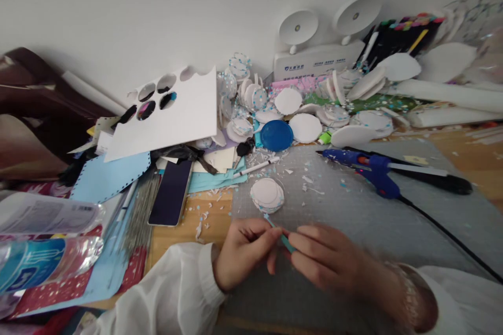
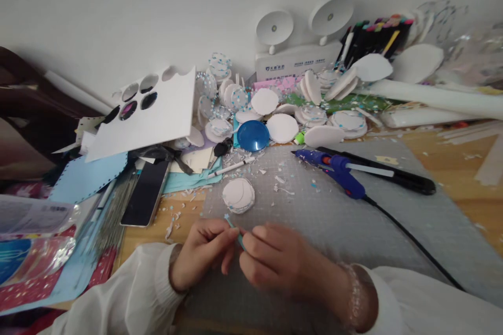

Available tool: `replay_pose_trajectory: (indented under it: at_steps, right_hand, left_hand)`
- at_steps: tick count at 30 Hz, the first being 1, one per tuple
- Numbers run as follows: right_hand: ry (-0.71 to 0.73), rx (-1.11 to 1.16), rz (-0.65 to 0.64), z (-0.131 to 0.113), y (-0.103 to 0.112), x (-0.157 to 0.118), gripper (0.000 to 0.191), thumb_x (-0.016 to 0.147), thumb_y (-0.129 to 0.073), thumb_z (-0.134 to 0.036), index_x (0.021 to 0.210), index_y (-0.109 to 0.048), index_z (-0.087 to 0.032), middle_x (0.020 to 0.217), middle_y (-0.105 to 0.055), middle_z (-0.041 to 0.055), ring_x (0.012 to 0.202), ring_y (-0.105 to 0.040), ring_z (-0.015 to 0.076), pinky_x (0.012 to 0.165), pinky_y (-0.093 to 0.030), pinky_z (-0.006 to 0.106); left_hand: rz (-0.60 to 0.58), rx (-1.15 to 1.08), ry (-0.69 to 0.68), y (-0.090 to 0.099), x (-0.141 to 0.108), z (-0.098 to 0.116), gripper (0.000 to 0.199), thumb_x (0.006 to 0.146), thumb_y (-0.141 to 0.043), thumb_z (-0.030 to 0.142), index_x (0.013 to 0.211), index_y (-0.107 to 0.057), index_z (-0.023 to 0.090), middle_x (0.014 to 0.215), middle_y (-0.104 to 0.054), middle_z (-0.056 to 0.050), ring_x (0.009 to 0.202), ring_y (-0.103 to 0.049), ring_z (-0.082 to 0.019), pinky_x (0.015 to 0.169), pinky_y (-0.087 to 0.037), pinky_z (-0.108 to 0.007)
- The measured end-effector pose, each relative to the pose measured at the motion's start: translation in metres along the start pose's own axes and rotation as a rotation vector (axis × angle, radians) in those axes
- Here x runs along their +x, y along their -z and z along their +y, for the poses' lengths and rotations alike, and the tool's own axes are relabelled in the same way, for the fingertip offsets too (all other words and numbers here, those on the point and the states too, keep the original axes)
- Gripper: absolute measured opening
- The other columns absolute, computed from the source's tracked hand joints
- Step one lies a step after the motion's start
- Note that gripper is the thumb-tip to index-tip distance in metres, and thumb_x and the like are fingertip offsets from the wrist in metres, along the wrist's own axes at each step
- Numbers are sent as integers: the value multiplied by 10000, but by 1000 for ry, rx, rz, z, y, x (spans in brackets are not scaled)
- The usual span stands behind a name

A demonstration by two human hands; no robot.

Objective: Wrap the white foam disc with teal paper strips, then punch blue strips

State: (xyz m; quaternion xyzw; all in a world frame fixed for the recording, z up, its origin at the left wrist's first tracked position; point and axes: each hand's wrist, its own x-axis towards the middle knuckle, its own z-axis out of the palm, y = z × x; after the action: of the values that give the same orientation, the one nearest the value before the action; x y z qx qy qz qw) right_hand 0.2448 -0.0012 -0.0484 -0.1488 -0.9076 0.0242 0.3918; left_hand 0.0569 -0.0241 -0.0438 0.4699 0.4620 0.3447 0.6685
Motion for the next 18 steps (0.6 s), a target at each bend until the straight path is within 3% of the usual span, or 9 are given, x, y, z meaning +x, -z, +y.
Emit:
replay_pose_trajectory:
  at_steps: [6,9,11,15,18]
  right_hand:
    - [-357,195,18,5,-5,-7,171,877,-435,-41,929,-513,-184,763,-604,34,711,-558,141,651,-494,260]
    - [-562,351,-81,2,1,-6,119,889,-460,-98,917,-530,-190,721,-589,-3,629,-554,103,583,-454,206]
    - [-662,476,-211,-1,4,-5,103,915,-467,-174,857,-550,-191,650,-566,-30,546,-520,81,509,-404,186]
    - [-663,595,-443,-6,4,-2,274,944,-449,-269,717,-575,-181,580,-571,-31,516,-521,80,494,-353,203]
    - [-627,601,-441,-9,2,-4,305,968,-386,-247,761,-600,-178,606,-594,-26,531,-534,82,530,-357,216]
  left_hand:
    - [38,-42,-27,3,-1,4,516,837,-597,582,762,-732,90,372,-469,33,340,-328,-41,401,-254,-185]
    - [27,-19,-44,5,-2,4,528,841,-591,586,790,-750,85,373,-478,24,340,-351,-43,413,-275,-185]
    - [21,5,-57,6,-2,3,532,845,-586,584,782,-756,84,371,-482,18,344,-357,-47,422,-292,-189]
    - [20,42,-83,7,-2,1,520,868,-570,560,810,-769,83,383,-491,13,366,-382,-57,445,-319,-198]
    - [24,48,-78,6,-3,-1,508,882,-557,546,876,-773,87,407,-502,13,379,-367,-55,440,-304,-198]
